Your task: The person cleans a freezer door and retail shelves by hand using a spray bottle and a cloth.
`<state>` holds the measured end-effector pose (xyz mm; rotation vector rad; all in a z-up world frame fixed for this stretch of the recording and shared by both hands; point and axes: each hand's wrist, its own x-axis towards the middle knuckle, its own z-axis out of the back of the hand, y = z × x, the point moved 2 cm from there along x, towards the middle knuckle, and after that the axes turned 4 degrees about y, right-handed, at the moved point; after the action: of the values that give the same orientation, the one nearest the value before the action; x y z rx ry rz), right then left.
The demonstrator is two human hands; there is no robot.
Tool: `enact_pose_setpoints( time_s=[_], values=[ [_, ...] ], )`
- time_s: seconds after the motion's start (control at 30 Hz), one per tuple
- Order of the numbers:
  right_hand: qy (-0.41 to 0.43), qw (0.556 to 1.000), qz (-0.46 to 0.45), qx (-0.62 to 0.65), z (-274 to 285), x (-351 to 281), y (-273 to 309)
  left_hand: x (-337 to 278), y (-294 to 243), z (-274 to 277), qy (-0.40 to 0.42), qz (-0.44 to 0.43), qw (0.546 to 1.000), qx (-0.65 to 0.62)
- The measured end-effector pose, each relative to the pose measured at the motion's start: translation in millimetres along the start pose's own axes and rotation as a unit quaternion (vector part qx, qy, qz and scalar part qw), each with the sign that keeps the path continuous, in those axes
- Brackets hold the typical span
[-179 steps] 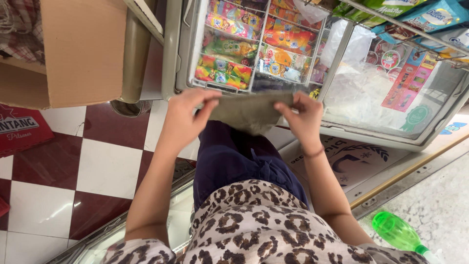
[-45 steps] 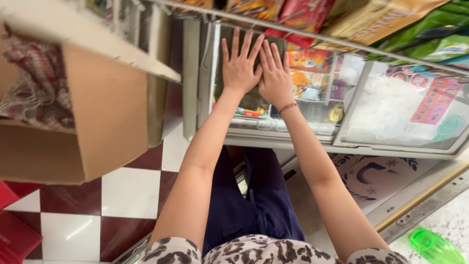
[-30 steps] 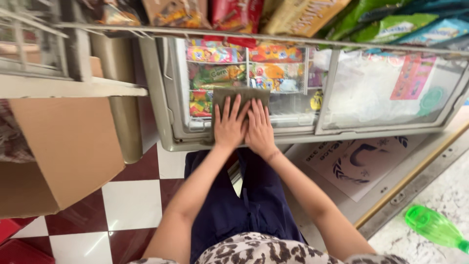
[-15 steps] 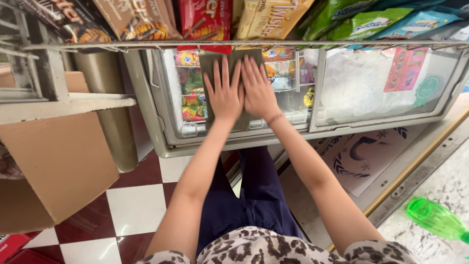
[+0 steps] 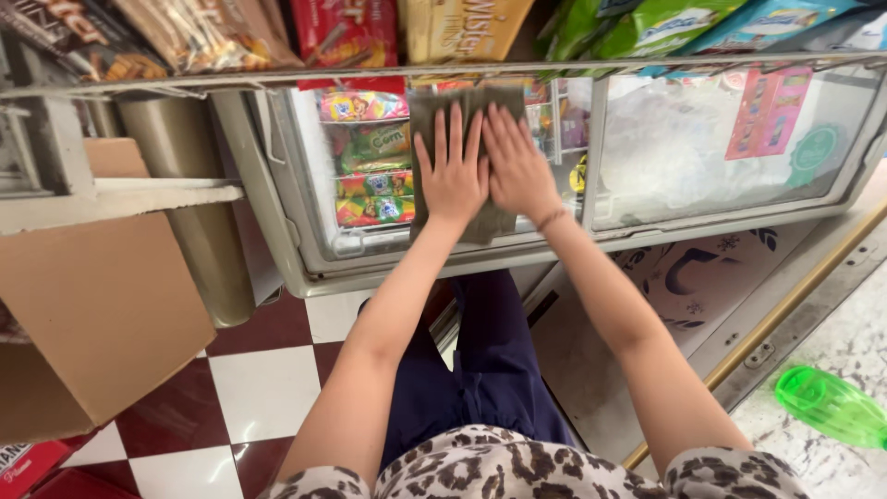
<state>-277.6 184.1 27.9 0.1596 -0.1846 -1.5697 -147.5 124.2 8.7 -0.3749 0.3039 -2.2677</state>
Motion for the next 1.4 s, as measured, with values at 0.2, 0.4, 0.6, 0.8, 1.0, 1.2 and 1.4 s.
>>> enact_pose_setpoints(
  time_s=[0.2, 0.4, 0.6, 0.8, 1.0, 1.2, 1.4],
  values=[
    [0.026, 0.997, -0.056, 0.045, 17.7, 32.4, -40.6, 64.7, -9.9, -7.6, 0.016, -0.006, 1.0, -0.003],
    [-0.08, 0.992, -0.068, 0.074, 23.2, 8.1, -23.0, 44.6, -15.0, -3.6, 0.0, -0.018, 1.0, -0.001],
    [-0.189, 0.936, -0.269, 0.124, 9.7, -89.1, -6.8, -54.1, -55.4, -5.4, 0.019, -0.07, 0.997, -0.034],
    [-0.186, 0.917, -0.34, 0.096, -34.1, -152.8, -15.2, 9.7, -71.1, -20.7, 0.007, -0.038, 0.999, -0.022],
    [-0.294, 0.909, -0.289, 0.055, -64.6, -166.0, -17.4, 101.3, -91.1, -38.0, 0.121, 0.039, 0.992, 0.028],
    [-0.343, 0.895, -0.276, 0.068, -62.0, -164.3, -14.0, 42.6, -92.0, -34.0, 0.035, -0.103, 0.994, 0.009],
    [-0.338, 0.896, -0.278, 0.083, -62.1, -166.5, -16.9, -52.9, -75.3, -31.9, 0.14, -0.181, 0.973, 0.007]
  ],
)
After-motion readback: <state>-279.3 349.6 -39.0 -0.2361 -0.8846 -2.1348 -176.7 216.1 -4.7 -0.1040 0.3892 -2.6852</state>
